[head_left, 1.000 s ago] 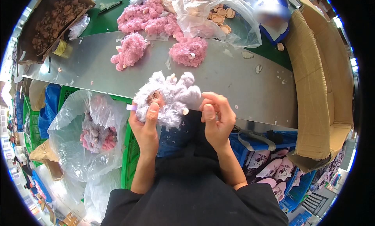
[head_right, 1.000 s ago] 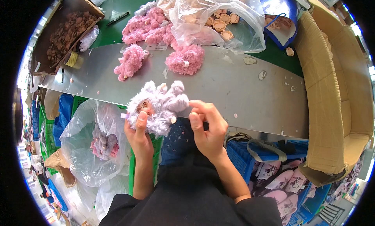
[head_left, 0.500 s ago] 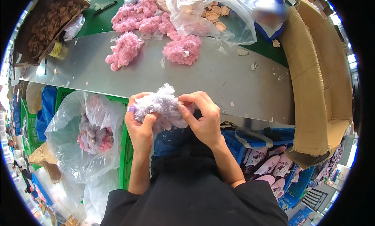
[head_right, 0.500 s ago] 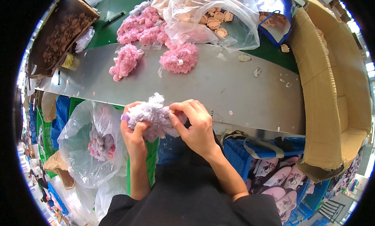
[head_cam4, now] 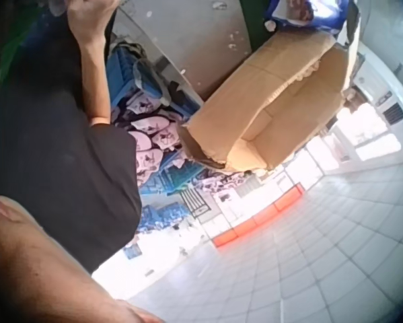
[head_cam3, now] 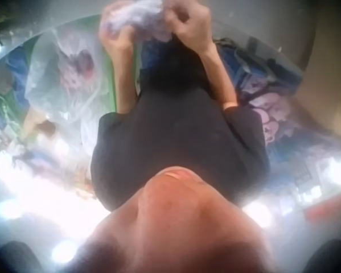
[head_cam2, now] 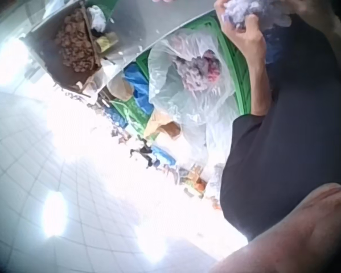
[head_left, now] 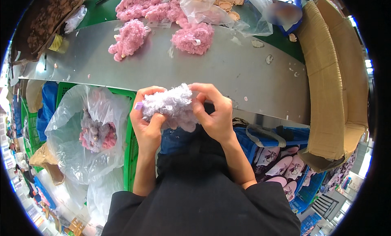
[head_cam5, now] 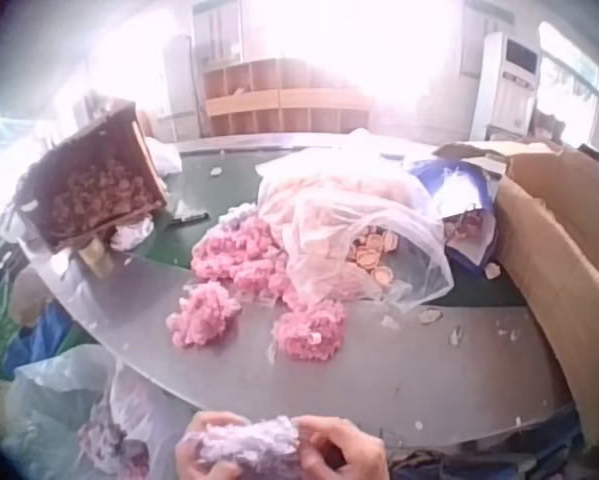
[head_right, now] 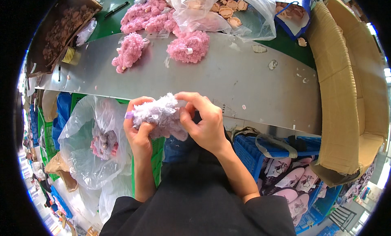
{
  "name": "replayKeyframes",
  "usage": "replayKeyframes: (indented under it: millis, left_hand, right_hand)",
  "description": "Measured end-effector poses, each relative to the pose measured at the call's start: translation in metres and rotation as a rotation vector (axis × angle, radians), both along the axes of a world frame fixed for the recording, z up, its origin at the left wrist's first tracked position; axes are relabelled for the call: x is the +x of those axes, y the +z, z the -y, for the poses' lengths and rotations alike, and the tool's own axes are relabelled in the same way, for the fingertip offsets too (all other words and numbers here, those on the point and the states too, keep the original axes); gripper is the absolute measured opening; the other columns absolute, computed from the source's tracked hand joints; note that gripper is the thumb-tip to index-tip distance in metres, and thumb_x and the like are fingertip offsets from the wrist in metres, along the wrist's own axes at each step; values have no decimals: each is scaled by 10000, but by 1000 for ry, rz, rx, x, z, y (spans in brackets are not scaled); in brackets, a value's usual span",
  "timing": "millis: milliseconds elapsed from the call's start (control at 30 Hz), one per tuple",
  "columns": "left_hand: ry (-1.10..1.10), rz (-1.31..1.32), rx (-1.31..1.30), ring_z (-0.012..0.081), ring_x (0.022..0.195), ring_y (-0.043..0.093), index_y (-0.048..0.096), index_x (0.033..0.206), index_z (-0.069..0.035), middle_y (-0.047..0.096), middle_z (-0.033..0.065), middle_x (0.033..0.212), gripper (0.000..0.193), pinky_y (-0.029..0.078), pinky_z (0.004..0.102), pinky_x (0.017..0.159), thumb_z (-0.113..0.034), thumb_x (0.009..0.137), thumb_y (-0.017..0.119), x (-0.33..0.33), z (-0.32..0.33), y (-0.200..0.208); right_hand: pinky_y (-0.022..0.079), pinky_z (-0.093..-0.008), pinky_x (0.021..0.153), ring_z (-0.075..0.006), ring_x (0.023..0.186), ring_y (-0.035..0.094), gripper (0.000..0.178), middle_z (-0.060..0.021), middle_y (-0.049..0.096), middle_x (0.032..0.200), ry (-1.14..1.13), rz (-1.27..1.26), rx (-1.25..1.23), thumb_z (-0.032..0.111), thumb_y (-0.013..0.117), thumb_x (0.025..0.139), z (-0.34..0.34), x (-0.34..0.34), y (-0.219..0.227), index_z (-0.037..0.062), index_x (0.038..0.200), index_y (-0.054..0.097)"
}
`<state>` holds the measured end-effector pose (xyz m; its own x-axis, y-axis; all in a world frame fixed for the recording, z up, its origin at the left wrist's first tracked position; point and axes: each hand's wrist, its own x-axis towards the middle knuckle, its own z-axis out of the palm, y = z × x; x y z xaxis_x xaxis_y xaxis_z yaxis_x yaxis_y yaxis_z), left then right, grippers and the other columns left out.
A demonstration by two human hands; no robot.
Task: The person assembles small plush toys by inserting plastic cores into fluffy fabric pieces and securing them with plastic clips. The person handles multiple pink and white plush units, repeatedly inserting and fastening components by hand.
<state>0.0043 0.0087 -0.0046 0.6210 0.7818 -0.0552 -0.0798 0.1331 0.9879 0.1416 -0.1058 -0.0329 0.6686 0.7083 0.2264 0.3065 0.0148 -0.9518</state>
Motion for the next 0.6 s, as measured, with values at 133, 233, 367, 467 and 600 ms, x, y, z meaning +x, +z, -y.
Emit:
replayKeyframes:
  millis: [133,233,367,467,600]
  left_hand:
    - [24,42,52,136,1026,592,587,1203,18,610,68,1141,438,484,272,912,-2,766,565,1,2,-5]
    - [123,70,18,137,1046,584,579,1236,19,608,69,1164,465,471,270,930,-52,777,599,-9,0,7]
    - [403,2,275,139,1034,588,566,1291,27,610,71,1174,510,458,265,932,-135,811,632,-95,-33,42]
    - [849,-90,344,186,1017,621,550,1330,33,637,108,1157,453,489,330,947,-167,929,618,-188,-54,58]
    - [1005,-328,586,205,1077,633,573,1339,21,647,116,1206,359,493,347,996,-75,993,577,-218,-60,50]
  right_hand:
    - [451,-230,636,-60,654,543,250,-2,598,729,22,-297,37,20,618,931,1,1,2,33,1176,665]
    - [395,-216,600,-44,659,493,188,27,547,732,15,-476,170,77,556,1023,-2,0,1,2,1162,657]
    - [363,-200,593,-47,645,460,218,27,517,714,-68,-364,160,150,543,1040,9,16,-6,2,1146,662]
    - [334,-197,570,-45,631,444,210,26,511,697,-118,-367,146,157,548,1040,14,22,-14,10,1134,666]
    - [317,-191,554,-42,623,437,197,25,513,685,-107,-283,128,148,543,1041,5,21,-14,20,1123,669]
